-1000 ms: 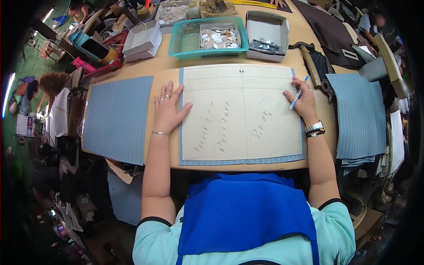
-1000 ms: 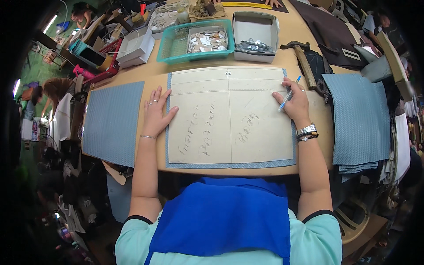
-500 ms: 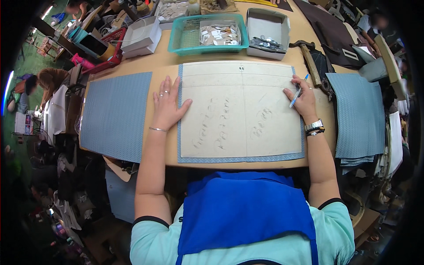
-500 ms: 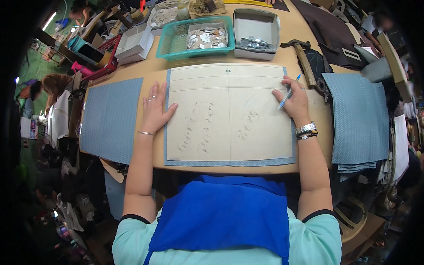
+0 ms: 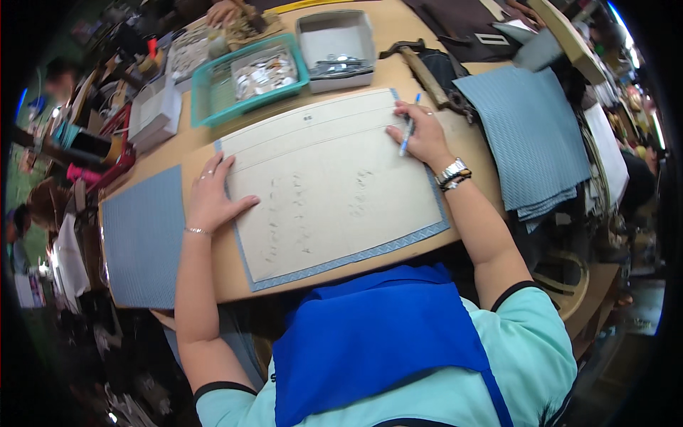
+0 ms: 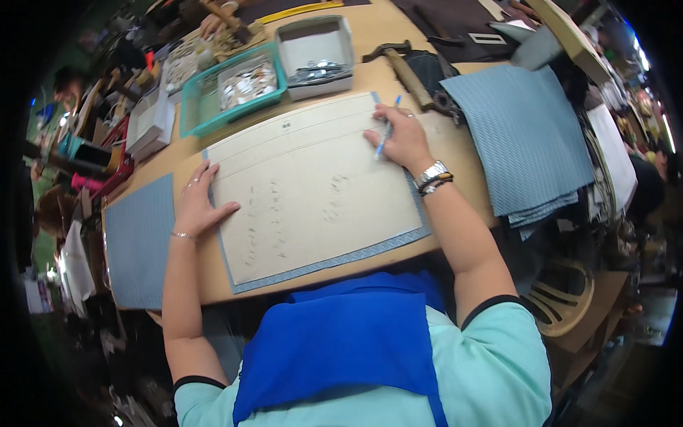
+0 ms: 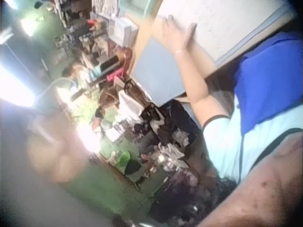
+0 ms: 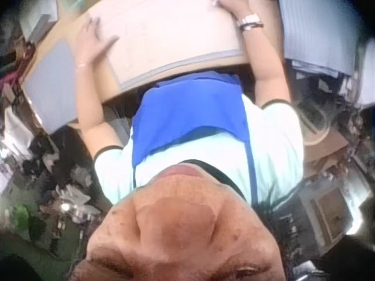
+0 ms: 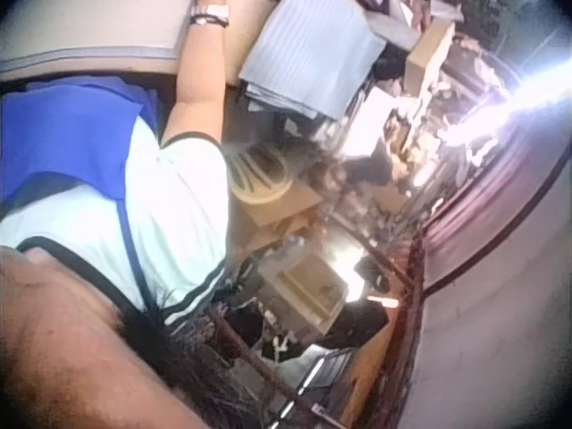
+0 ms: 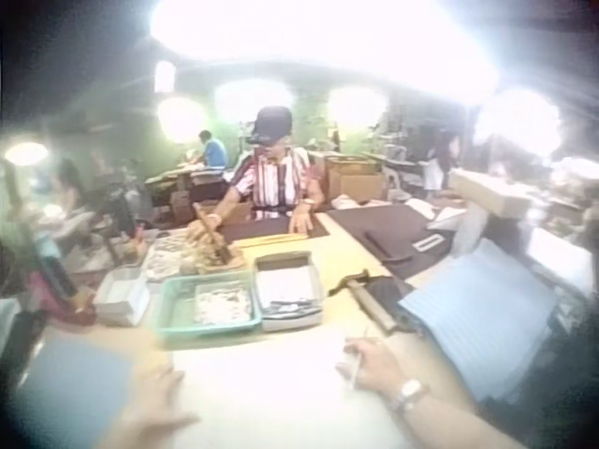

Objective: The person writes on a large cardboard pattern template using a pen and compares it to textured blue leather pieces on a workshop table.

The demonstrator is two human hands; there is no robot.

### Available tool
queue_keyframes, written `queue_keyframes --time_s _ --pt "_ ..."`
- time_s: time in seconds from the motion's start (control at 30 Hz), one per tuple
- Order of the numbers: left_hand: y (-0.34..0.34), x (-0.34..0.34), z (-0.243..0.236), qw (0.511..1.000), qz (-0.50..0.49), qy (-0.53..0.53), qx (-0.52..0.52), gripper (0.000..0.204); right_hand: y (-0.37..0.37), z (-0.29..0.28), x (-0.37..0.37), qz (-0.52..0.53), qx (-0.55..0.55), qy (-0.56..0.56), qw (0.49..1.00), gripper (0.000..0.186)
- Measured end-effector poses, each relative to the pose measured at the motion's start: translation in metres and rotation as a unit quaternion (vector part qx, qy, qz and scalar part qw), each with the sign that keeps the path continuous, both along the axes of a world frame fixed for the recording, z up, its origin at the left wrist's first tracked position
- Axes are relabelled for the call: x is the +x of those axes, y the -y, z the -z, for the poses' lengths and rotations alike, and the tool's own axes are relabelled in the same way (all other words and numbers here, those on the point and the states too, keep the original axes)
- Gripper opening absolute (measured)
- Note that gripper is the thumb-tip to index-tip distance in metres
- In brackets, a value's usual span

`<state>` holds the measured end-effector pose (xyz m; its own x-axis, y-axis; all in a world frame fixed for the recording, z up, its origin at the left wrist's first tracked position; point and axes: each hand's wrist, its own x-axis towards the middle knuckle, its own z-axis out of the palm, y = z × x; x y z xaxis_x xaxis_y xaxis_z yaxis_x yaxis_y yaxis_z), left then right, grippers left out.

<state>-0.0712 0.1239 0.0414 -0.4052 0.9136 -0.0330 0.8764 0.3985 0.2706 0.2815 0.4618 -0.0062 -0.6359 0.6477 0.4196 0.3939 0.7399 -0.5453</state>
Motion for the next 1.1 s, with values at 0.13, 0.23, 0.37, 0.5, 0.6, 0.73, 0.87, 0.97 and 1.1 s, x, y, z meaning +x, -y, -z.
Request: queue_keyframes --time_s 0.13,0.23,0.37,0.5,0.6,0.73,0.87,0.97,1.1 --pt "-0.001 -0.001 0.009 1.0 0.002 0.003 0.014 0.106 0.0 -0.002 0.003 0.002 -0.006 0.017 1.0 0.045" --pt "0.0 -0.003 0.013 1.0 0.004 0.013 0.02 0.106 -0.002 -0.001 0.006 -0.004 -0.02 0.02 1.0 0.045" --pt "0.001 -0.006 0.019 1.0 0.004 0.012 0.015 0.108 -0.002 -0.002 0.007 -0.013 -0.011 0.028 0.999 0.045" --pt "0.006 -0.014 0.026 0.999 0.011 0.023 0.021 0.109 0.003 -0.005 0.007 -0.016 -0.031 0.036 0.999 0.045" --pt "-0.002 -0.013 0.02 1.0 0.006 -0.015 -0.02 0.107 0.0 0.001 0.005 -0.015 0.002 0.028 0.999 0.045" --pt "-0.033 0.001 -0.01 0.99 0.03 -0.078 -0.115 0.104 -0.001 0.009 0.003 -0.005 0.005 0.015 1.0 0.048" --pt "-0.053 0.019 -0.026 0.982 0.056 0.002 -0.18 0.107 -0.003 0.013 0.002 -0.002 0.036 0.038 0.999 0.051" --pt "-0.051 0.038 -0.032 0.98 0.027 -0.023 -0.195 0.115 -0.009 0.021 0.002 -0.041 -0.118 -0.124 0.984 0.041" --pt "-0.05 0.042 -0.03 0.98 0.005 -0.019 -0.198 0.119 0.018 0.011 0.0 0.006 -0.249 -0.215 0.944 0.039"
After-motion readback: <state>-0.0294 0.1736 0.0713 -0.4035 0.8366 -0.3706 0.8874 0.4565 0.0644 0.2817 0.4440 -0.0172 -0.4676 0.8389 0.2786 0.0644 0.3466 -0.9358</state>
